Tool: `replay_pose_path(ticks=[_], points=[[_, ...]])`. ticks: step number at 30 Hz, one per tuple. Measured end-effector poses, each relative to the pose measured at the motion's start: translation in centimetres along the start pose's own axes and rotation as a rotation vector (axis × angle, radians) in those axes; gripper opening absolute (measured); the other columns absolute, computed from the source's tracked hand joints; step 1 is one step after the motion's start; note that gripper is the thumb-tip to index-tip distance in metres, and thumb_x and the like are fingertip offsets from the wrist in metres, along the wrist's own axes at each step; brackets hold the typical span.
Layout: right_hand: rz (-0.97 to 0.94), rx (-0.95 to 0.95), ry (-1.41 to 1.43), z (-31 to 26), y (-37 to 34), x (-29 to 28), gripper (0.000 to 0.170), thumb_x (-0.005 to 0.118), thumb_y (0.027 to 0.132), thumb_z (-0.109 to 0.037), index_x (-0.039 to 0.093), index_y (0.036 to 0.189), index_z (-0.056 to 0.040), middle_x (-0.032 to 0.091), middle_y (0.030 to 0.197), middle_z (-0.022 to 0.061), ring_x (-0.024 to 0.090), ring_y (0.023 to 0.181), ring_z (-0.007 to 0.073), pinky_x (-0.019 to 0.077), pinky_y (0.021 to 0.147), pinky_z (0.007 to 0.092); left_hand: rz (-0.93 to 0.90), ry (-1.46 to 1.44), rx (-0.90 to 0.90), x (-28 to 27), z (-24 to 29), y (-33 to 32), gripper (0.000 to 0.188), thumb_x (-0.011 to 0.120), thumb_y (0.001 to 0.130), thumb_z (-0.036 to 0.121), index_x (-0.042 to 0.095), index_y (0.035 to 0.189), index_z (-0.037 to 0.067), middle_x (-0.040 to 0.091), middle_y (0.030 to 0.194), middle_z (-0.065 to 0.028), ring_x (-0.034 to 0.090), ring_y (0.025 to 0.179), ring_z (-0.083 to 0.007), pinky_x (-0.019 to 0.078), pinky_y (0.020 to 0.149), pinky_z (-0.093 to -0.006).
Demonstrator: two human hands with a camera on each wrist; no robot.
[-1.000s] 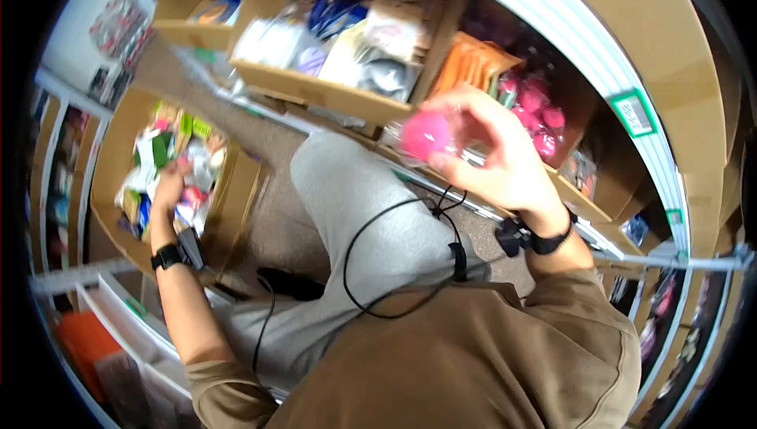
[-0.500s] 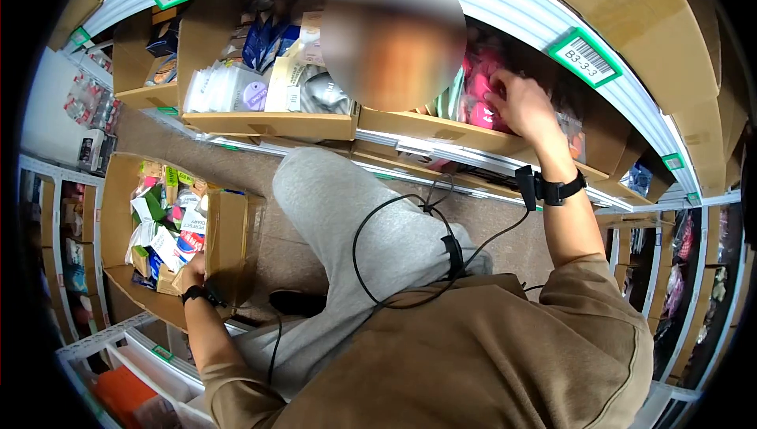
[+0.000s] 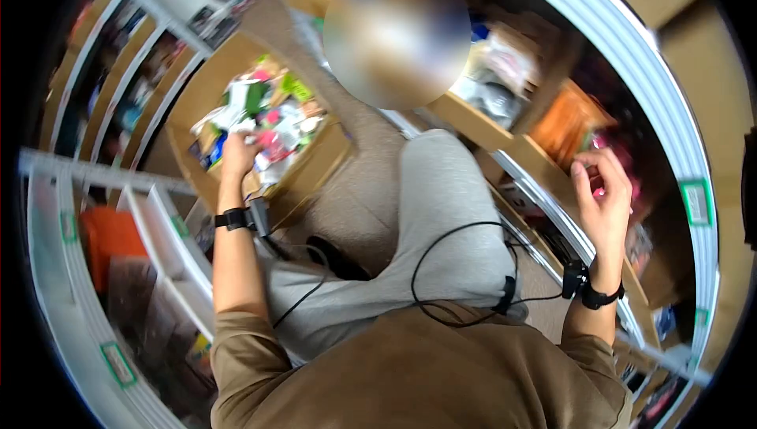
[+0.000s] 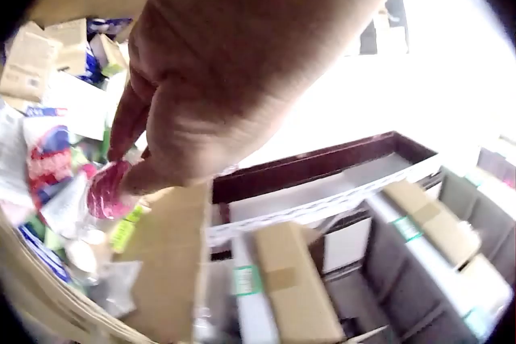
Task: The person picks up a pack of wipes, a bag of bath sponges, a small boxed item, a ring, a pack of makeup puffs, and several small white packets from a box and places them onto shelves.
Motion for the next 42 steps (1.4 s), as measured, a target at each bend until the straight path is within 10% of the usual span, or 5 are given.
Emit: replay_pose_path(ticks=[4,11,17,30,42], points=[[-0.154,-0.03,0.522,-5.5,1.6,6.2,0.022,0.069,0.083,0.001,0.065,0.104,-0.0009,0.065,0.091,0.0042,0.059,0.073,0.0071,0.047,0.062,0.0201,0.031,-1.111,0.23,-5.3,11.8,-7.5,0.031,0.073,0.076,-0.01,0.065,0.104,0.001,0.067,0.108,-0.0087,0.064,0.096,-0.013,0.0519,0.086,-0.0248],[-0.374,-0.013,1.08,-13.8,4.1,11.1,0.074,0.079,0.076,-0.001,0.041,0.139,-0.0046,0.059,0.124,0.0101,0.062,0.095,0.0127,0.0514,0.077,0.0252,0.078,-1.48,0.817,-5.0,22.7,-16.5,0.036,0.068,0.072,-0.024,0.056,0.098,-0.002,0.054,0.114,-0.0138,0.06,0.103,-0.0199,0.0567,0.089,-0.0348],[-0.332,-0.051,1.032,-12.2,1.9,12.0,0.042,0.077,0.08,-0.004,0.062,0.119,-0.0043,0.065,0.107,0.0035,0.06,0.082,0.0058,0.0487,0.07,0.0195,-0.152,-1.701,0.781,0.0,23.9,-17.7,0.035,0.066,0.074,-0.024,0.054,0.098,-0.003,0.054,0.112,-0.0146,0.061,0.102,-0.0212,0.0584,0.088,-0.0365],[0.065,0.295,-0.492,4.4,-4.3,-10.4,0.031,0.073,0.081,-0.017,0.063,0.109,-0.0089,0.071,0.096,0.0129,0.068,0.093,0.0321,0.0526,0.077,0.0405,0.018,-0.546,0.179,8.4,4.8,-3.7,0.034,0.079,0.08,0.014,0.059,0.102,-0.001,0.066,0.1,-0.0097,0.062,0.094,-0.0196,0.0476,0.085,-0.0305],[0.055,0.34,-0.574,13.9,-6.1,-6.8,0.029,0.074,0.077,-0.014,0.069,0.105,-0.0095,0.065,0.103,0.0177,0.063,0.096,0.0391,0.0521,0.081,0.0469,-0.149,0.052,-0.143,11.4,-3.3,-4.7,0.044,0.076,0.076,0.017,0.063,0.115,0.002,0.069,0.105,-0.0223,0.066,0.101,-0.0361,0.0504,0.088,-0.0421]])
Point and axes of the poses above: each hand's wrist, its own y-axis towards the middle knuckle, its own x-axis out of the palm, z = x × y, the point moved 6 cm from there along y, towards the middle knuckle
